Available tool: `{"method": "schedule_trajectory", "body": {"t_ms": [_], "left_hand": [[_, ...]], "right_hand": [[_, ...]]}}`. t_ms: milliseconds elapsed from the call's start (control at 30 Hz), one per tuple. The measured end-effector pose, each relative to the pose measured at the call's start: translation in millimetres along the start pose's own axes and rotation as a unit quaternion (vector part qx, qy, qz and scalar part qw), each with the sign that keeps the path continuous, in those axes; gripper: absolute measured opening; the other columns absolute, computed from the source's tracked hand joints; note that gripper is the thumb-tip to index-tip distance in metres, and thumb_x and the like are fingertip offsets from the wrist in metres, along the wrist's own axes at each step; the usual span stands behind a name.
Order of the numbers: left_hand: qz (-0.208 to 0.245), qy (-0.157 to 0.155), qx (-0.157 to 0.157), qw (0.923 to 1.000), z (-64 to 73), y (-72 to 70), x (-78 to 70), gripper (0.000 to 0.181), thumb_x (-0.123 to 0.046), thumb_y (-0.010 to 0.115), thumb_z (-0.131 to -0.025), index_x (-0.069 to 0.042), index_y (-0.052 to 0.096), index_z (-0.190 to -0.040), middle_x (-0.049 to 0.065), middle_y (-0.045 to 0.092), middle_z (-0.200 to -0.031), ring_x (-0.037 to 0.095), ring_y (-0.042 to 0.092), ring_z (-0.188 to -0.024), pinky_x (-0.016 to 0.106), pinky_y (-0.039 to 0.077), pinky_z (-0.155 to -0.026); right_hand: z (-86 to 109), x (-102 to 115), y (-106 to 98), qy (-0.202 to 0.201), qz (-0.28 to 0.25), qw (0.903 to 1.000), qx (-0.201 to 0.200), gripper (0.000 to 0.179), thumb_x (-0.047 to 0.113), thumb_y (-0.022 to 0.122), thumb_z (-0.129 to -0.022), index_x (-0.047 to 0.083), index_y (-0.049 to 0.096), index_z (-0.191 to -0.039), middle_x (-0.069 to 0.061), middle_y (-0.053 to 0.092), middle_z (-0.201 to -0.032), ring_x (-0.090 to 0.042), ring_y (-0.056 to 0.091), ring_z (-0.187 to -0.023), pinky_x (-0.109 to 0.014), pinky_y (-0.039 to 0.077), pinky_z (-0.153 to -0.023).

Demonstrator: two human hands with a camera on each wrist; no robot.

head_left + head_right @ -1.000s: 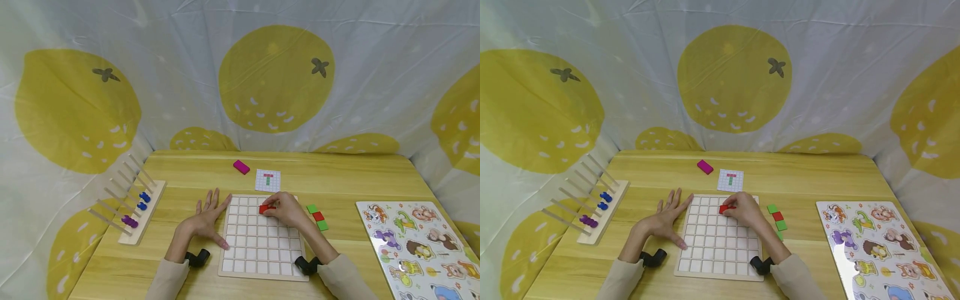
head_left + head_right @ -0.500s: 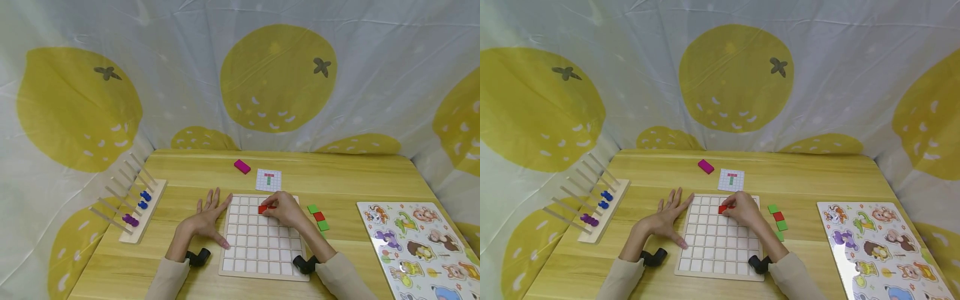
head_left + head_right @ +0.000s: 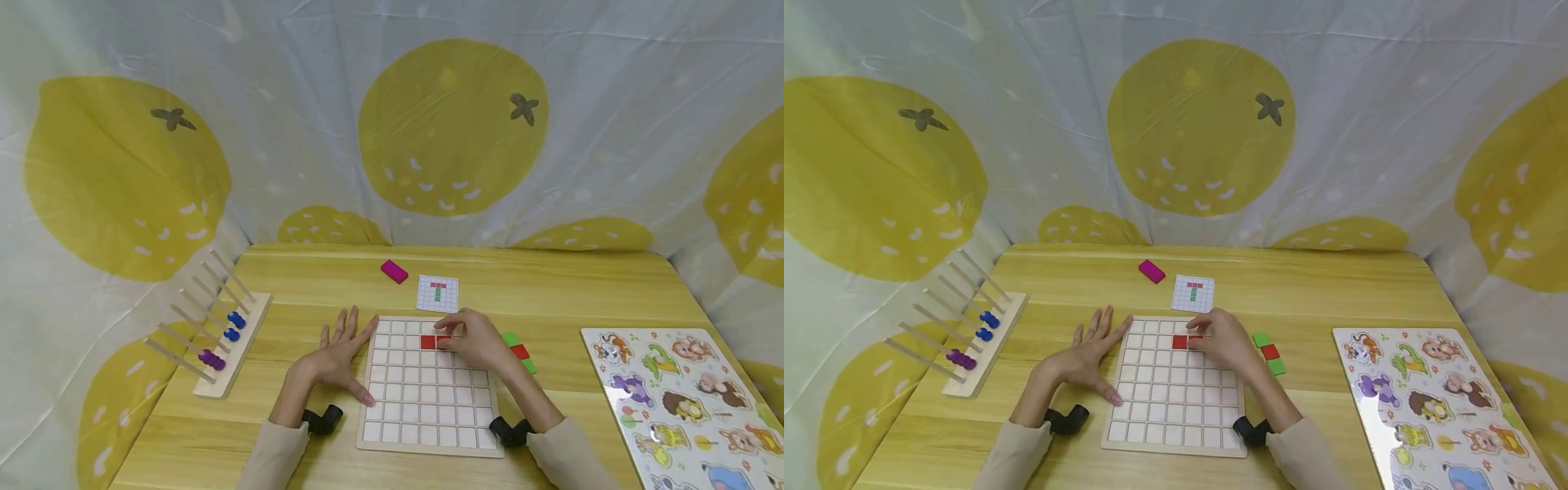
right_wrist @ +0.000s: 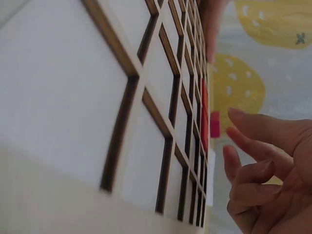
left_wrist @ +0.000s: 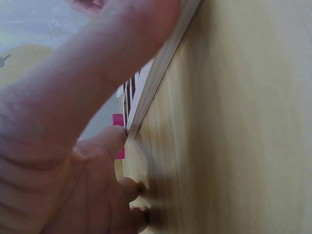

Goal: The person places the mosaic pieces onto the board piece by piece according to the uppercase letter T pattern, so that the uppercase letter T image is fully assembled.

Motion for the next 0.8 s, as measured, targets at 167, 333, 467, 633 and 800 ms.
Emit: {"method": "schedule_trajectory", "body": {"t_ms": [167, 333, 467, 633, 800], "left_hand": [[0.0, 0.003, -0.004, 1.0, -0.5, -1.1, 0.2, 0.147, -0.049, 0.099, -0.059, -0.023, 0.003, -0.168, 0.024, -0.026, -0.168, 0.044, -0.028, -0.156, 0.072, -0.015, -0.122], [0.001, 0.002, -0.003, 1.0, -0.4, -0.7, 0.8, 0.148, -0.049, 0.099, -0.059, -0.023, 0.003, -0.168, 0.024, -0.026, -0.168, 0.044, -0.028, -0.156, 0.072, -0.015, -0.122], [0.0, 0.003, -0.003, 1.0, 0.7, -0.7, 1.4, 0.148, -0.049, 0.099, -0.059, -0.022, 0.003, -0.168, 0.025, -0.026, -0.168, 0.045, -0.028, -0.155, 0.072, -0.015, -0.122], [0.002, 0.001, -0.002, 1.0, 1.1, -1.1, 1.2, 0.147, -0.048, 0.099, -0.059, -0.022, 0.003, -0.168, 0.024, -0.026, -0.168, 0.044, -0.028, -0.156, 0.072, -0.016, -0.122], [0.004, 0.001, 0.0, 1.0, 1.2, -1.3, -0.6, 0.147, -0.048, 0.099, -0.06, -0.021, 0.002, -0.168, 0.024, -0.026, -0.168, 0.044, -0.028, -0.155, 0.071, -0.015, -0.123]], "right_hand": [[18.6, -18.0, -25.4, 0.006, -0.007, 0.9999, -0.013, 0.027, 0.014, 0.081, -0.089, 0.006, 0.077, -0.114, -0.011, 0.069, -0.104, -0.016, 0.048, -0.071, -0.026, 0.041, -0.061], [40.8, -42.2, -54.2, 0.021, -0.021, 0.9989, -0.036, 0.031, 0.016, 0.08, -0.091, 0.005, 0.074, -0.119, -0.015, 0.07, -0.111, -0.012, 0.042, -0.062, -0.024, 0.037, -0.052], [51.1, -63.9, -70.5, 0.045, -0.025, 0.9976, -0.046, 0.031, 0.015, 0.079, -0.091, 0.005, 0.073, -0.12, -0.017, 0.072, -0.114, -0.012, 0.046, -0.058, -0.025, 0.039, -0.05], [56.1, -81.5, -78.5, 0.065, -0.028, 0.9968, -0.037, 0.034, 0.02, 0.08, -0.091, 0.004, 0.073, -0.119, -0.017, 0.073, -0.115, -0.013, 0.054, -0.074, -0.024, 0.046, -0.059], [58.9, -88.1, -78.8, 0.075, -0.03, 0.9966, -0.017, 0.039, 0.024, 0.082, -0.089, 0.001, 0.07, -0.119, -0.019, 0.07, -0.115, -0.016, 0.058, -0.086, -0.024, 0.049, -0.065]]}}
Point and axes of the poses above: each hand's wrist, its own z-axis away from the middle knuckle, its own y-axis out of the palm, x = y × z, the point moved 5 cm from there along -z, towards the middle knuckle
